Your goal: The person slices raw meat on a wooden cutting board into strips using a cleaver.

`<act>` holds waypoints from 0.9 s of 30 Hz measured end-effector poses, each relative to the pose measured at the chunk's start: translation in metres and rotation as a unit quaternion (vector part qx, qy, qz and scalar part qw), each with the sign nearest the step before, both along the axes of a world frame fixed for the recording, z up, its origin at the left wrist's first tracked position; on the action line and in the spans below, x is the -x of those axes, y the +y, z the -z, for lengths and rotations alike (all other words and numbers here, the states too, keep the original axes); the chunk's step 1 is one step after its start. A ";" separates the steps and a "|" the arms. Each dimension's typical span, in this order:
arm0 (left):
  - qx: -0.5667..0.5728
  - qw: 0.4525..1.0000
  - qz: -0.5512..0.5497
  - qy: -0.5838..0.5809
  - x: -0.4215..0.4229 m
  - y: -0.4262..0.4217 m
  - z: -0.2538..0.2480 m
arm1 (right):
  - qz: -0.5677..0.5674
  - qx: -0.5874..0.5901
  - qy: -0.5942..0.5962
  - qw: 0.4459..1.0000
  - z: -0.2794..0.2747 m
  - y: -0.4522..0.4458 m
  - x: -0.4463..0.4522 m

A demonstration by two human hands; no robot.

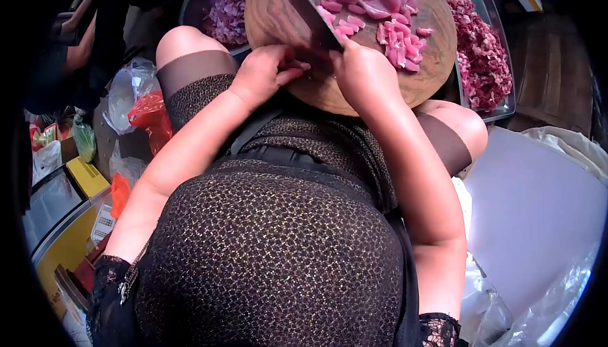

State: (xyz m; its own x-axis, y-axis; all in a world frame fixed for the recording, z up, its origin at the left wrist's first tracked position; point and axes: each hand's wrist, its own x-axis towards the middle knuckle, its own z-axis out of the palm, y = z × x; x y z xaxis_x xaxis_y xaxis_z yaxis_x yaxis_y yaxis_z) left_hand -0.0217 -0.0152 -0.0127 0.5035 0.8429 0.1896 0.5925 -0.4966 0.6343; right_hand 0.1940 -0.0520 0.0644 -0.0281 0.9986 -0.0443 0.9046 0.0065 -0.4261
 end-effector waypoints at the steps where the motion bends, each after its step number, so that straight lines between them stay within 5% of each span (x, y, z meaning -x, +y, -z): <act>1: 0.065 0.997 -0.012 -0.036 -0.001 0.001 -0.009 | -0.001 -0.001 0.000 1.000 -0.011 -0.008 -0.002; 5: 0.090 0.996 -0.015 0.019 0.014 -0.005 -0.025 | -0.002 0.065 0.061 0.996 -0.043 -0.049 -0.007; 6: 0.001 1.000 0.013 0.016 0.017 -0.005 -0.019 | -0.006 0.075 0.087 0.993 -0.044 -0.057 -0.007; 12: -0.130 0.989 0.077 -0.003 0.011 -0.005 -0.002 | -0.075 0.099 -0.010 0.992 -0.032 -0.063 0.008; 18: -0.133 0.988 0.079 0.009 0.007 -0.006 0.003 | -0.113 0.113 -0.006 0.987 -0.022 -0.029 0.031; 21: -0.089 0.990 0.105 0.019 0.003 -0.007 -0.005 | -0.132 0.015 0.011 0.991 0.003 0.006 0.046; 25: -0.089 0.981 0.121 0.126 0.000 0.013 -0.022 | -0.020 0.155 0.118 0.981 0.000 0.036 0.023; 27: -0.126 0.987 0.072 0.072 -0.006 0.042 -0.015 | 0.084 0.193 0.158 0.965 0.004 0.030 0.000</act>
State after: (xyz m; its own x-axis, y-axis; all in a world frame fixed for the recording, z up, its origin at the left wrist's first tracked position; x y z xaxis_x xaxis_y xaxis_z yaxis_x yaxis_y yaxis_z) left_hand -0.0153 0.0263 0.0021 0.6523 0.6952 0.3019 0.5786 -0.7141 0.3941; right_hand 0.1944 -0.0225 0.0606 0.0604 0.9013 -0.4290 0.7042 -0.3431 -0.6216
